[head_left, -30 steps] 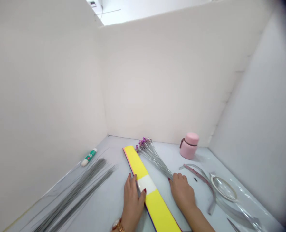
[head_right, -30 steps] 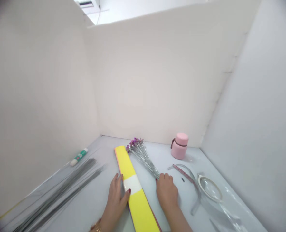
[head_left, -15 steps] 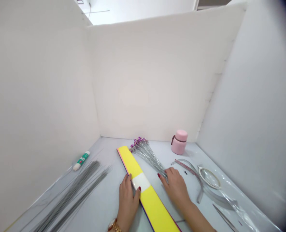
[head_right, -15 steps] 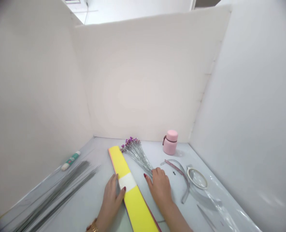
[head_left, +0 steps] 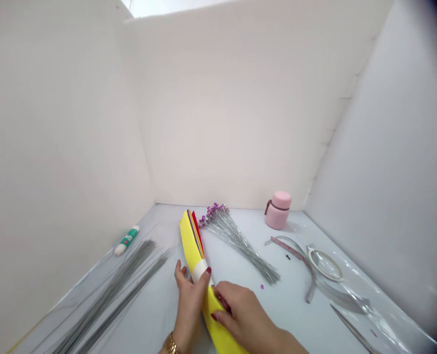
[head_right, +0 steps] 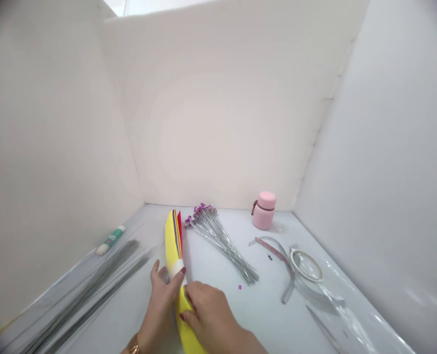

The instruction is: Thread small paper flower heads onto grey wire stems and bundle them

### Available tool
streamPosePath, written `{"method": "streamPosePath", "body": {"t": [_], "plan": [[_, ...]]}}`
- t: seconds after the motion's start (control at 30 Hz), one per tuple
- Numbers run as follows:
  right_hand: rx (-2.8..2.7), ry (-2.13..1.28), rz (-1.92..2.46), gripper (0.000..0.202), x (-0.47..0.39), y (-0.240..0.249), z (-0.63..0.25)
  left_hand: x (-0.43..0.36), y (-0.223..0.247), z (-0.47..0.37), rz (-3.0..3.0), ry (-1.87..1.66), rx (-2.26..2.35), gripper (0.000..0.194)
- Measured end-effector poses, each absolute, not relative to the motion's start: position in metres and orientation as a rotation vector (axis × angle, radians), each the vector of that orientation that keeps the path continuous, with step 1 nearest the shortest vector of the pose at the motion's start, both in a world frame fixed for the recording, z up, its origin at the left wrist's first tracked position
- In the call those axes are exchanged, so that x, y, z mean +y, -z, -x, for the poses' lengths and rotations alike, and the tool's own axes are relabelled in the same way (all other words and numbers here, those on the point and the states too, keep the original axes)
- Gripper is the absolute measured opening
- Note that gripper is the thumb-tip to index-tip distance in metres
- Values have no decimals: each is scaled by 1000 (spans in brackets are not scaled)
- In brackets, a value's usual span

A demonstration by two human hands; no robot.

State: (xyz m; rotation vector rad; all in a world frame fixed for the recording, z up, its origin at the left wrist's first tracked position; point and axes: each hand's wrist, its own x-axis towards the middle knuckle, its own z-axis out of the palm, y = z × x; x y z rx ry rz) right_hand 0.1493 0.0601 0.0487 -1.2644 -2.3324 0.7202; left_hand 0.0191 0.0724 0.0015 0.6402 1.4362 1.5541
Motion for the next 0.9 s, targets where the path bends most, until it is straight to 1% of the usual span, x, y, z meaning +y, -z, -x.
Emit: {"method": "streamPosePath", "body": {"t": [0.1,0.13,0.2,0.27,0.3,0.37,0.43,0.67,0.9], "plan": [[-2314,-765,1193,6,61,-56,-155,69,-4,-17,-610,-1522,1425,84],[-2266,-778,1183,7,62,-58,-160,67,-5,-18,-599,-1526,1398,79],[-2146,-832,1212,18,65,-59,-171,62,-9,-22,-569,-1553,1321,72],[-2093,-985,1237,28,66,-59,-180,58,-13,-26,-533,-1595,1238,69],[-2095,-1086,1235,29,64,-58,-182,57,-14,-28,-520,-1617,1205,67],[-2116,-1277,1209,23,61,-57,-183,55,-17,-30,-517,-1651,1154,62],[-2116,-1361,1189,22,58,-56,-182,54,-19,-31,-518,-1675,1109,58],[-2116,-1189,1206,26,61,-59,-184,56,-20,-27,-451,-1641,937,61],[-2124,-1140,1201,24,63,-54,-184,59,-16,-29,-456,-1506,916,68]]}}
